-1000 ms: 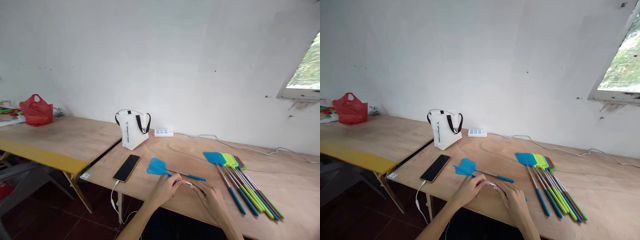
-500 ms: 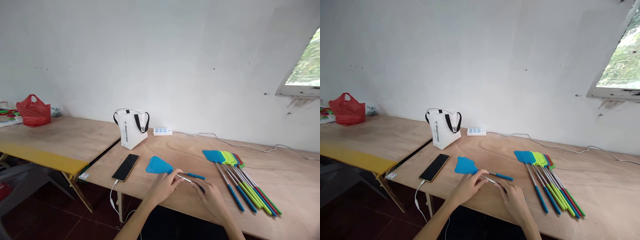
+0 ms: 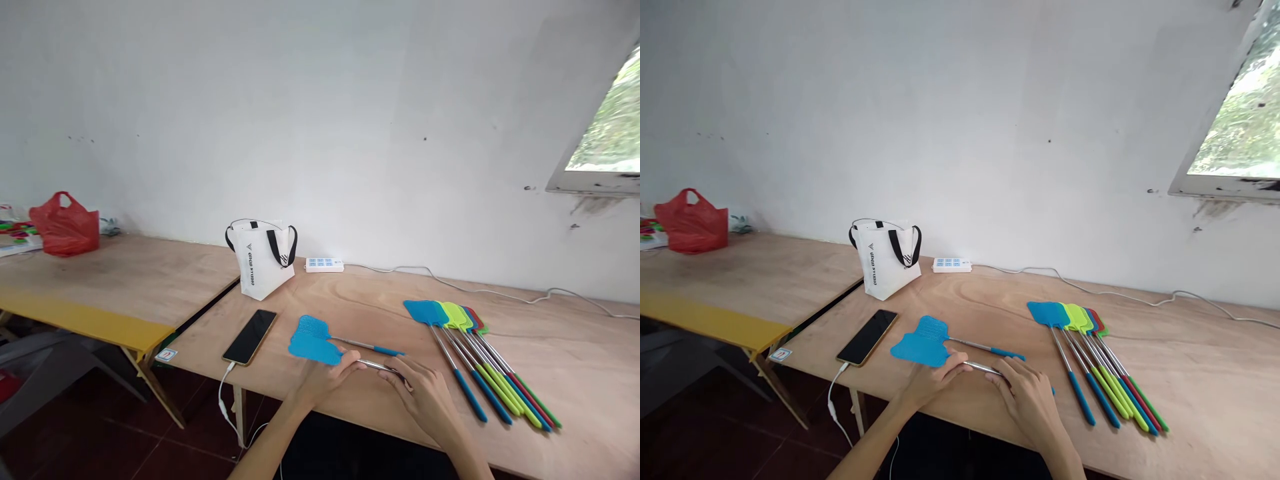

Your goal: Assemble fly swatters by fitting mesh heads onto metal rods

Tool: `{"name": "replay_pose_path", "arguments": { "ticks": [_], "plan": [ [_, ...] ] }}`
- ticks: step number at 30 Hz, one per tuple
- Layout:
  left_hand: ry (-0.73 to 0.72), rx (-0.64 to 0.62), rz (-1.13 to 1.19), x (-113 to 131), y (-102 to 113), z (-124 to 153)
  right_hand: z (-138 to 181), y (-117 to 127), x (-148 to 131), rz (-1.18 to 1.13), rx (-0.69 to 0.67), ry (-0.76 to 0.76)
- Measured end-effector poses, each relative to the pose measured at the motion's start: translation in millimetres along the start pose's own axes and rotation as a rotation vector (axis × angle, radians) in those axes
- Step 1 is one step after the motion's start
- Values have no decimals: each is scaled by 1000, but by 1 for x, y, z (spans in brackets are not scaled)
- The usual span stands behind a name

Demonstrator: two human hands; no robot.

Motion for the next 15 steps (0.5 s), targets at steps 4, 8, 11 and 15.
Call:
{"name": "replay_pose_path", "arguments": {
  "ticks": [4,8,11,15],
  "plan": [
    [-81,-86,1,-4,-2,0,1,4,-7,8,-22,74],
    [-53,-123,119,-13,7,-1,2,8,-3,19,-31,115],
    [-1,-90,157,-25,21,3,4,14,16,13,24,103],
    [-56,-76,121,-38,39,12,8,20,56,19,79,96]
  ]
}}
Point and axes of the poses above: each hand's wrist, its own z-axis away from the middle knuckle, its own y-axis out of the back of the hand, x = y × z, the point moved 3 cm from there along -z, towards the middle knuckle, and after that the axes turned 12 degrees about z, right-handed, at the moved point
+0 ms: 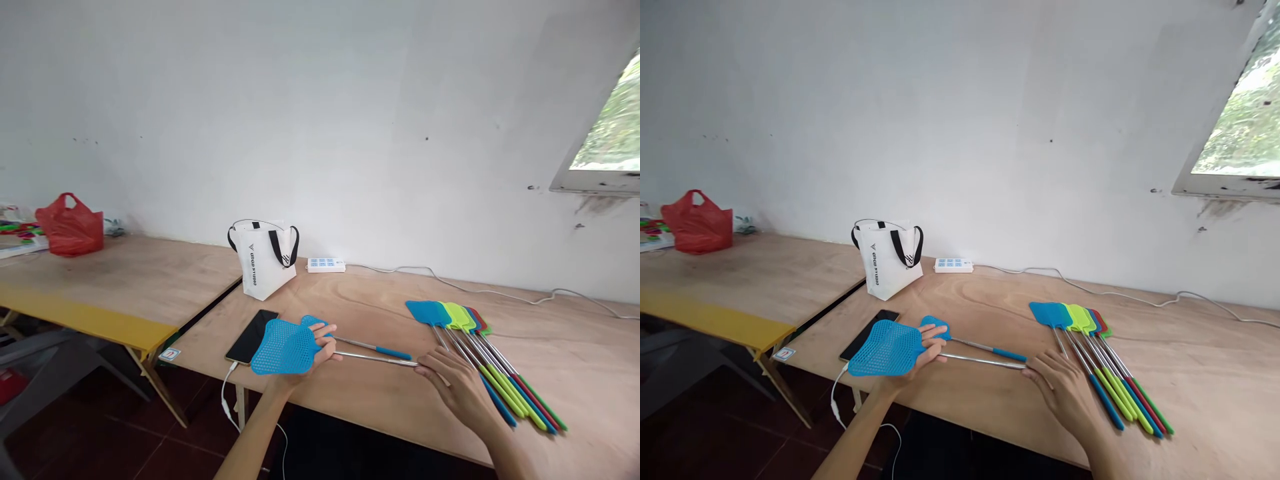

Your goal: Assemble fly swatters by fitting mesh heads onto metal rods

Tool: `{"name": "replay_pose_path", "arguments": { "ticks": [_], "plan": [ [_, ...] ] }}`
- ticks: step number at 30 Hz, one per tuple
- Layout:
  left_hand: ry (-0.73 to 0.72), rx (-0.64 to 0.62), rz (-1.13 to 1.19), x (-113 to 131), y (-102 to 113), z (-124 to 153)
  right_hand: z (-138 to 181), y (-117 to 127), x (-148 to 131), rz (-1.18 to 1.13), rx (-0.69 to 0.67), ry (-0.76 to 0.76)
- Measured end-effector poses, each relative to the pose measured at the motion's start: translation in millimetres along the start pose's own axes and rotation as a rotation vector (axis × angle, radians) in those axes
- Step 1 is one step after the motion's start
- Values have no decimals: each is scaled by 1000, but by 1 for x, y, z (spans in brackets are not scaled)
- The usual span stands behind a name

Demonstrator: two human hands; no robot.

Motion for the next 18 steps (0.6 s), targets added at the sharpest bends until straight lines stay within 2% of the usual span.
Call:
{"name": "replay_pose_path", "arguments": {
  "ticks": [6,10,13,18],
  "plan": [
    [-122,-70,-46,-7,3,0,25,-5,66,44,53,-98],
    [-152,-14,-102,-5,1,-7,46,-12,99,4,58,-213],
    [-162,71,-102,5,1,-13,52,-17,105,-26,36,-274],
    [-219,219,-65,16,2,-17,48,-20,99,-76,-2,-376]
  ]
}}
Point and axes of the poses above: each hand's wrist, its own z-axis away from the middle knuckle, its own y-axis out of the back of the hand, x = y × z, the point moved 3 cm from there along -z, towards the middle knuckle, and after that the axes turned 12 degrees about z, right-handed, at the moved point
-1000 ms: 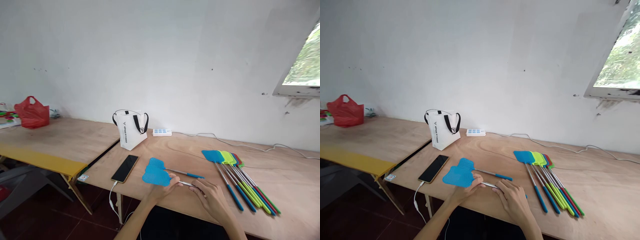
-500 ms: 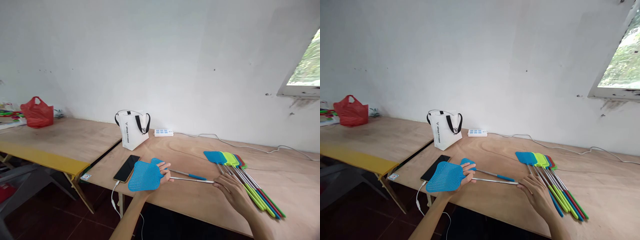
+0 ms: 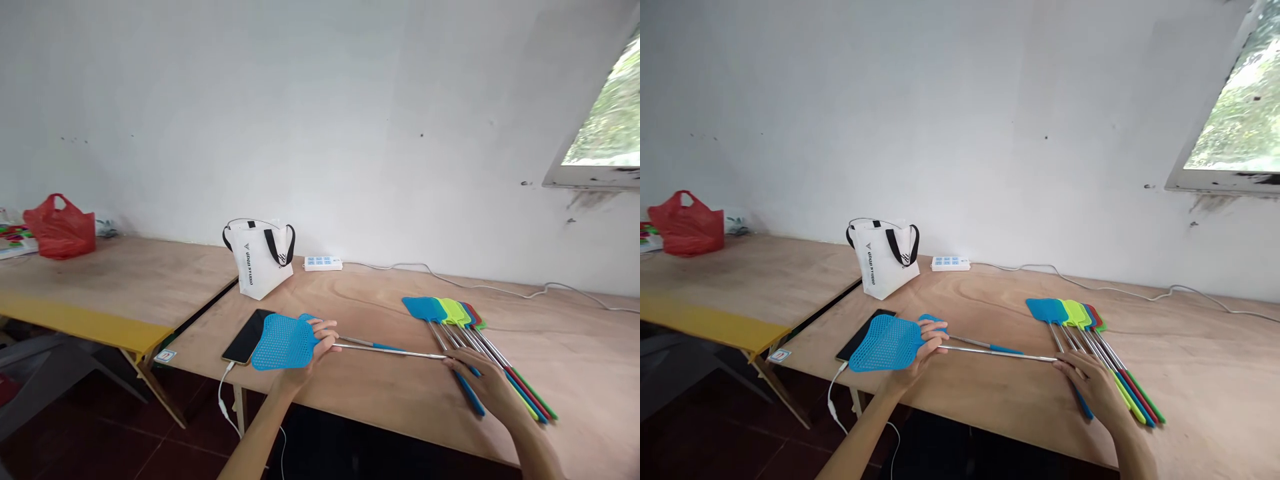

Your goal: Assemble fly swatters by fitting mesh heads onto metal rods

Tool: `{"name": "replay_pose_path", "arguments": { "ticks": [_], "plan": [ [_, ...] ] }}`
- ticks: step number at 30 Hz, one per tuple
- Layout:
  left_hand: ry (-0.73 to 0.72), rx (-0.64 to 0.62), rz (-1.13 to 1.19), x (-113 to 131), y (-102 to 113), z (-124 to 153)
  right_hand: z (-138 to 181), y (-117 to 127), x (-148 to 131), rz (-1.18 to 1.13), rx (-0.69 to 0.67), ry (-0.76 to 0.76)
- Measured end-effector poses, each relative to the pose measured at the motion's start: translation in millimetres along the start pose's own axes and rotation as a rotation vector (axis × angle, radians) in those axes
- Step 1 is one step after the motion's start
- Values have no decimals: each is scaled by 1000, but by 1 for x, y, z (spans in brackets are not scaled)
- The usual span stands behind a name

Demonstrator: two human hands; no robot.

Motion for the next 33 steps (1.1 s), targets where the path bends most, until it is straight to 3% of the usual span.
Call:
{"name": "replay_pose_path", "arguments": {
  "ticks": [3,8,12,14,18,24,27,33],
  "plan": [
    [13,102,56,-1,2,-1,0,0,-3,-31,-47,-8],
    [133,89,138,3,-2,-3,1,10,-16,-60,14,-31],
    [177,7,169,15,-23,-4,-5,12,-63,-86,-67,126],
    [185,33,188,19,-34,-3,-9,10,-87,-93,-103,175],
    [278,70,208,21,-43,0,-11,8,-114,-71,-48,210],
    [336,27,260,35,-57,-3,-3,0,-142,-48,-55,251],
    [443,-11,309,38,-63,-4,0,-6,-156,-35,-81,239],
    [572,-137,319,29,-56,-3,-1,-16,-163,-77,-113,187]
  ]
}}
Point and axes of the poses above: each hand's wrist, its own z-axis away from the middle knuckle, its own y-axis out of the back of the hand, x = y × z, the point moved 3 cm from there along -z, towards the middle knuckle, and after that the axes turned 12 degrees about z, right-handed, at the moved point
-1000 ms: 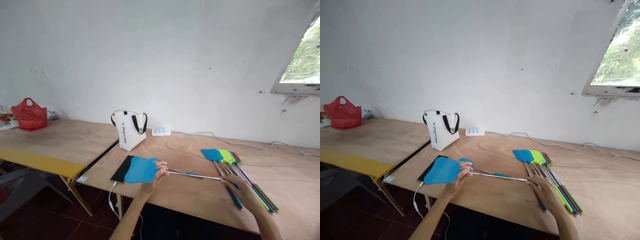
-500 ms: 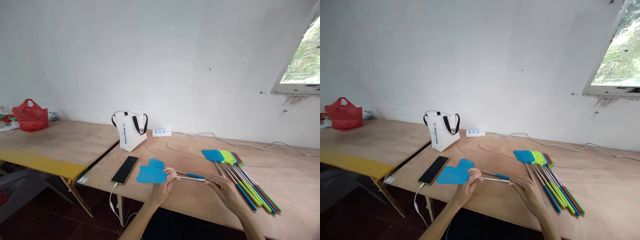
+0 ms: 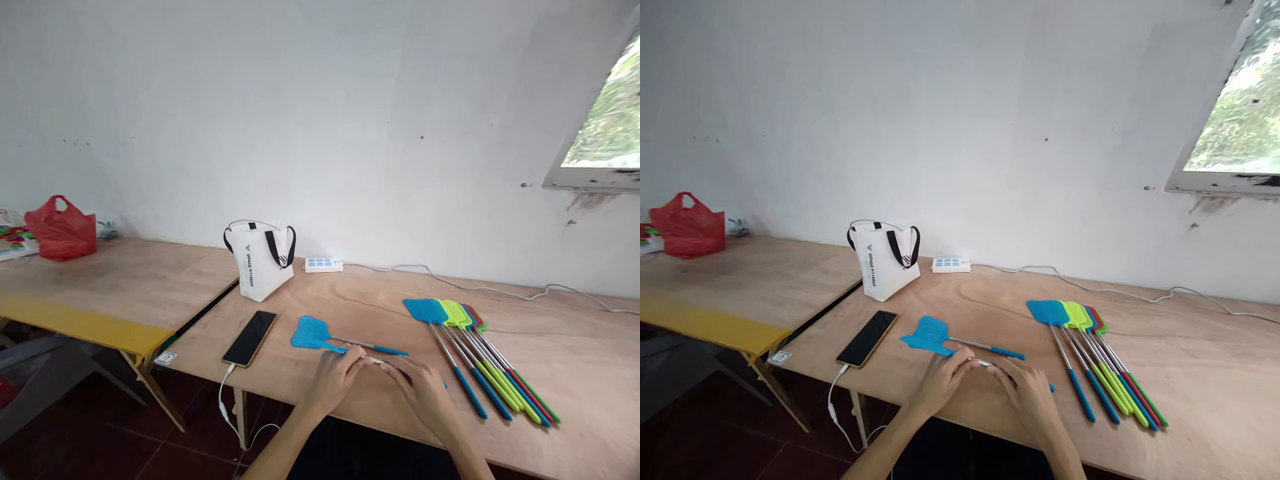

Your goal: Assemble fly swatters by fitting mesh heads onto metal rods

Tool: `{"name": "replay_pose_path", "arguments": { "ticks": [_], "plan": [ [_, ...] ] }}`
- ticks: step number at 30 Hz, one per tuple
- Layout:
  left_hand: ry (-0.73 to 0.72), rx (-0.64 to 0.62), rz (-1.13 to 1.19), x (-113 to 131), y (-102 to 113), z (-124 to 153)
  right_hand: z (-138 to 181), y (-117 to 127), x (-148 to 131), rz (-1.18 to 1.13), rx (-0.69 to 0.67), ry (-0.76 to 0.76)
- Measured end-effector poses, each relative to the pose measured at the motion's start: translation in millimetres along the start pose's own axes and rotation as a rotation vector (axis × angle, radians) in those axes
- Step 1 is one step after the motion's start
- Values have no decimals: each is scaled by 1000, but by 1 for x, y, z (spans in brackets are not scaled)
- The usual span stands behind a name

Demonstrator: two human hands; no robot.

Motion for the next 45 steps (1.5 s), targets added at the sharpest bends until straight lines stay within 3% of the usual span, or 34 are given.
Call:
{"name": "replay_pose_path", "arguments": {
  "ticks": [8,17,26,29,38,45],
  "plan": [
    [156,-8,-87,-15,16,-8,-1,-11,8,72,-71,-50],
    [263,-28,-65,-27,32,-9,-2,1,43,15,21,-98],
    [336,-219,-15,-26,39,-5,-1,1,54,117,98,-54],
    [379,-279,-6,-30,40,-1,-1,-5,55,155,135,-64],
    [409,-287,1,-36,36,1,-2,-22,60,151,151,-102],
    [490,-301,-161,-39,26,6,2,-41,60,148,123,-152]
  ]
}}
Point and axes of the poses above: each hand's wrist, its own z-axis away from the middle knuckle, its own y-axis out of the back of the hand, x = y × z, the point moved 3 cm from there along -z, towards the middle knuckle, and after that the axes turned 12 degrees about z, right-handed, at the moved point
